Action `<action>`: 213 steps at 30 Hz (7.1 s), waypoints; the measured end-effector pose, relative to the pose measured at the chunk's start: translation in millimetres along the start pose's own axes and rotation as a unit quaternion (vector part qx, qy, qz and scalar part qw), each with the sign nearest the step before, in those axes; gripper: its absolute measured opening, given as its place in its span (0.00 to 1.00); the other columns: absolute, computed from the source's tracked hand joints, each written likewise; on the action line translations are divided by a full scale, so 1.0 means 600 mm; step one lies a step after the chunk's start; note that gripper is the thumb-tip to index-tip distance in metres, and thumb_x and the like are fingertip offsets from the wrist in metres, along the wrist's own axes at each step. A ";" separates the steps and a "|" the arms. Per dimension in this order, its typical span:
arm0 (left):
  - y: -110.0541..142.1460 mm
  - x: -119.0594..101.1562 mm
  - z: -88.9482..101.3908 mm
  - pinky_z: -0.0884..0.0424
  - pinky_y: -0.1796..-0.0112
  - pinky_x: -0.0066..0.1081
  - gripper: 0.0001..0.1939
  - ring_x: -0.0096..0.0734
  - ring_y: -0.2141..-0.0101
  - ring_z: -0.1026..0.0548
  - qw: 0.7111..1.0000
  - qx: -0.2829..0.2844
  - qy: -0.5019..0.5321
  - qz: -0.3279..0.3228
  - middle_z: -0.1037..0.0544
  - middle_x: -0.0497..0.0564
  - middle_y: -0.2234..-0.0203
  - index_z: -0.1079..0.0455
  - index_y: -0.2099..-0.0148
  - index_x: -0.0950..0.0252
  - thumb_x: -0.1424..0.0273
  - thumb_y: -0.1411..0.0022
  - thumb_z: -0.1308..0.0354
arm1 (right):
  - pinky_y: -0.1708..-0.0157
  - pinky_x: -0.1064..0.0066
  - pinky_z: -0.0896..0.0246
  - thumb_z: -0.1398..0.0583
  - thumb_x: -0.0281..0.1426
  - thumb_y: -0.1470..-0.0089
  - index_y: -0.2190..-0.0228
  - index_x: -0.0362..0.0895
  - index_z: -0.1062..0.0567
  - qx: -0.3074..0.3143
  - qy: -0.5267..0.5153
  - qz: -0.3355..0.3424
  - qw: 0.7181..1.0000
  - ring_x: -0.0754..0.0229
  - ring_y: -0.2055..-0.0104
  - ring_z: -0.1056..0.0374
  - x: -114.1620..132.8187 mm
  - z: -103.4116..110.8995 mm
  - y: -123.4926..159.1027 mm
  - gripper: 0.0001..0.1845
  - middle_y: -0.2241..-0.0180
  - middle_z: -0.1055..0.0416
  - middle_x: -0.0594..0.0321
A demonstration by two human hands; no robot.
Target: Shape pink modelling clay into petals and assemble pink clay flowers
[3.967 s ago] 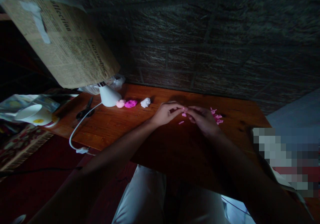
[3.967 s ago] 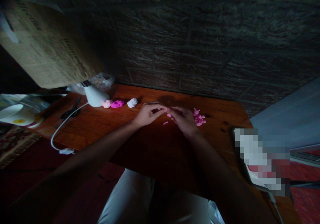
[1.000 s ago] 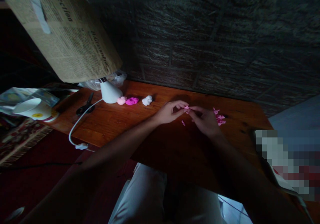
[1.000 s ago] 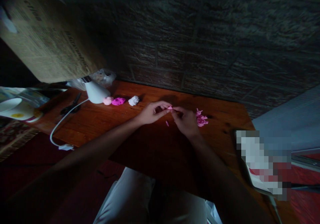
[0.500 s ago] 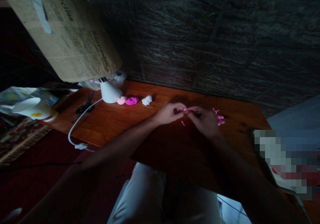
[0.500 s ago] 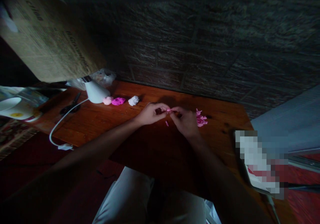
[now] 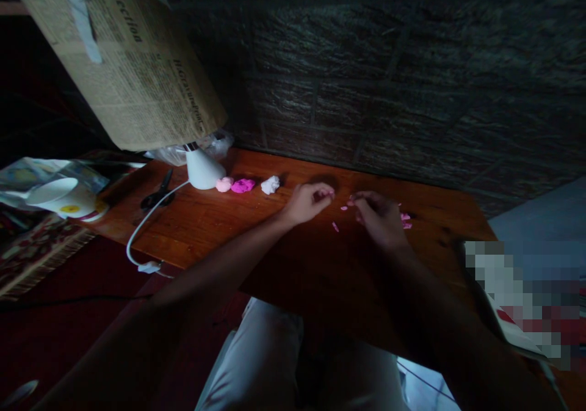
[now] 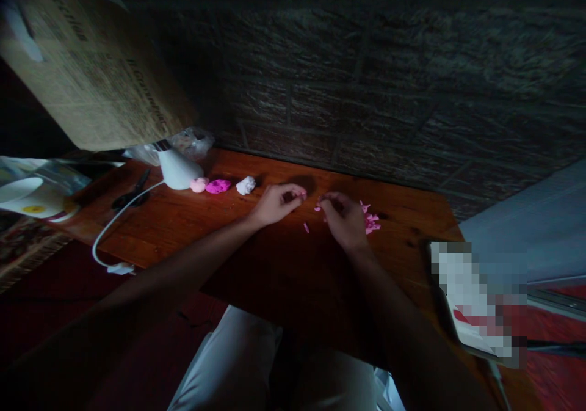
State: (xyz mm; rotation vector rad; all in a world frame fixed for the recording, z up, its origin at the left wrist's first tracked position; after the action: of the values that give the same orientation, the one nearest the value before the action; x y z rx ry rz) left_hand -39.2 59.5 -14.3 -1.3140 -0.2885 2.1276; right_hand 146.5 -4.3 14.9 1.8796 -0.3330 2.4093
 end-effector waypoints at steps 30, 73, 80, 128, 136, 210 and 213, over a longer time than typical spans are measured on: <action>0.013 -0.052 0.005 0.33 0.69 0.26 0.09 0.24 0.74 0.27 0.989 0.097 -0.016 -0.109 0.19 0.48 0.73 0.22 0.61 0.63 0.65 0.34 0.41 | 0.76 0.71 0.47 0.31 0.51 0.57 0.62 0.43 0.18 0.111 -0.088 -0.040 0.989 0.67 0.78 0.43 -0.019 -0.013 0.001 0.28 0.81 0.36 0.71; 0.008 -0.056 0.004 0.32 0.65 0.27 0.08 0.25 0.69 0.28 0.993 0.037 0.086 -0.070 0.22 0.50 0.70 0.26 0.62 0.67 0.67 0.32 0.41 | 0.74 0.74 0.43 0.25 0.44 0.65 0.72 0.47 0.18 0.099 -0.197 -0.159 0.962 0.69 0.74 0.39 -0.005 -0.014 0.007 0.18 0.68 0.22 0.65; 0.009 -0.053 0.008 0.36 0.69 0.26 0.06 0.24 0.72 0.32 0.992 0.046 0.054 -0.100 0.27 0.47 0.72 0.26 0.62 0.67 0.69 0.33 0.40 | 0.74 0.74 0.43 0.23 0.37 0.70 0.71 0.48 0.17 0.104 -0.225 -0.200 0.948 0.69 0.74 0.38 -0.001 -0.017 0.011 0.19 0.70 0.22 0.66; 0.002 -0.044 0.003 0.34 0.71 0.26 0.09 0.21 0.74 0.30 0.968 0.035 0.238 0.077 0.23 0.47 0.73 0.28 0.63 0.67 0.65 0.36 0.37 | 0.74 0.74 0.41 0.25 0.45 0.63 0.68 0.49 0.17 0.083 -0.186 -0.114 0.972 0.68 0.74 0.38 0.000 -0.013 0.009 0.20 0.68 0.22 0.65; 0.009 -0.047 -0.007 0.40 0.77 0.24 0.16 0.17 0.79 0.35 0.940 0.075 0.311 0.117 0.23 0.47 0.73 0.23 0.62 0.68 0.59 0.42 0.32 | 0.76 0.72 0.44 0.28 0.43 0.54 0.61 0.49 0.17 0.114 -0.136 -0.016 0.984 0.67 0.75 0.38 -0.001 -0.015 0.011 0.17 0.73 0.25 0.67; 0.023 -0.055 0.004 0.31 0.50 0.34 0.07 0.36 0.53 0.22 0.948 0.284 -0.058 -0.131 0.19 0.55 0.57 0.21 0.56 0.62 0.68 0.34 0.38 | 0.75 0.68 0.36 0.40 0.45 0.41 0.64 0.44 0.24 0.015 0.063 0.125 0.990 0.63 0.79 0.33 -0.001 0.001 0.005 0.16 0.73 0.24 0.62; 0.023 -0.052 0.005 0.30 0.52 0.35 0.07 0.36 0.55 0.22 0.946 0.285 -0.073 -0.138 0.20 0.56 0.57 0.21 0.56 0.63 0.68 0.34 0.38 | 0.75 0.68 0.36 0.40 0.46 0.41 0.64 0.43 0.24 0.015 0.064 0.121 0.991 0.63 0.79 0.33 -0.002 0.002 0.004 0.17 0.73 0.24 0.62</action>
State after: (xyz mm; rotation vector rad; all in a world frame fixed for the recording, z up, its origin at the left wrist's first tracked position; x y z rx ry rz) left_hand -37.5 30.6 3.3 -0.7354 0.0825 1.8717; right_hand 147.4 -6.7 13.7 1.7782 -0.5468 2.6879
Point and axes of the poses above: each hand's wrist, its own y-axis away from the middle knuckle, its own z-axis out of the back of the hand, x = y × z, the point moved 2 cm from there along -y, towards the middle knuckle
